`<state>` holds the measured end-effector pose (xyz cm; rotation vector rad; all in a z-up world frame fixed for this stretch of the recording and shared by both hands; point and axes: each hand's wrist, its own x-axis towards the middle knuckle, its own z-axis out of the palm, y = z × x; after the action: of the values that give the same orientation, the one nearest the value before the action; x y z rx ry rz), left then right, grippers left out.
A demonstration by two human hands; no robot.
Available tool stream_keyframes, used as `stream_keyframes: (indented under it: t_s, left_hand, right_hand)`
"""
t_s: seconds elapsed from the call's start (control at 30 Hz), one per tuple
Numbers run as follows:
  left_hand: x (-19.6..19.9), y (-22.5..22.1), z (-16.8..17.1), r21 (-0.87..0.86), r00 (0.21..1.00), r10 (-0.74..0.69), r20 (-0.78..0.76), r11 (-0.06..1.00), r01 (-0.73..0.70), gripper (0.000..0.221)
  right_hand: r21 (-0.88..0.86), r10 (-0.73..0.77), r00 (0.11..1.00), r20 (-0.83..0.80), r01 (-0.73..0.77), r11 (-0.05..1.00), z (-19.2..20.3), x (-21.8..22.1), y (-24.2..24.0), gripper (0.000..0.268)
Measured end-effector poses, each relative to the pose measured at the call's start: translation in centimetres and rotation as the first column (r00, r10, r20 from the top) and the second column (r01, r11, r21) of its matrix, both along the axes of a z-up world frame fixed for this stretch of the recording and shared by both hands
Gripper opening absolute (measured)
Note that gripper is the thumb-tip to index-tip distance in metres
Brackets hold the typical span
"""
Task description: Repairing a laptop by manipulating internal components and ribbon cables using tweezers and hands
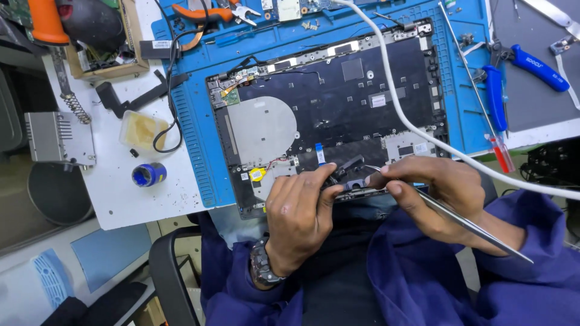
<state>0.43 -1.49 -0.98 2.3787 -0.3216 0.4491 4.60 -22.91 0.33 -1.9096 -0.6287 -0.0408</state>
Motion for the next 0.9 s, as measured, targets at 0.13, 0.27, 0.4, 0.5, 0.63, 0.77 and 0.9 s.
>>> stream_keyframes:
  t_s: [0.13,0.27,0.4,0.5,0.63,0.77,0.9]
  left_hand:
    - [0.1,0.1,-0.3,0.046,1.000,-0.015,0.018,0.999,0.015,0.033]
    - [0.1,0.2,-0.3,0.058,0.999,-0.033,0.021,0.998,0.032,0.031]
    - [0.2,0.2,-0.2,0.064,0.998,-0.043,0.035,0.997,0.040,0.029]
    - [0.2,0.2,-0.1,0.078,0.998,-0.045,0.041,0.996,0.041,0.029]
    - [0.2,0.1,0.2,0.097,0.997,-0.048,0.063,0.994,0.042,0.028]
    - [0.2,-0.2,0.1,0.112,0.997,-0.018,0.078,0.994,0.009,0.030]
    - [0.1,-0.5,0.2,0.139,0.992,0.031,0.121,0.989,-0.047,0.031]
  right_hand:
    - [0.023,-0.001,0.999,0.038,0.000,1.000,0.4,0.3,0.3,0.019]
    - [0.002,-0.021,0.998,-0.067,0.022,1.000,0.4,0.2,0.2,0.018]
    - [-0.005,-0.008,0.997,-0.080,0.008,1.000,0.8,0.5,0.5,0.016]
    - [-0.034,0.019,0.999,-0.043,-0.020,0.999,0.8,0.6,0.4,0.016]
    - [-0.075,0.051,0.998,0.022,-0.049,0.996,0.5,0.7,0.3,0.013]
    - [-0.120,0.088,0.993,0.078,-0.079,0.990,0.0,0.6,0.4,0.015]
    - [-0.121,0.110,0.986,0.128,-0.094,0.988,-0.3,0.5,0.4,0.013]
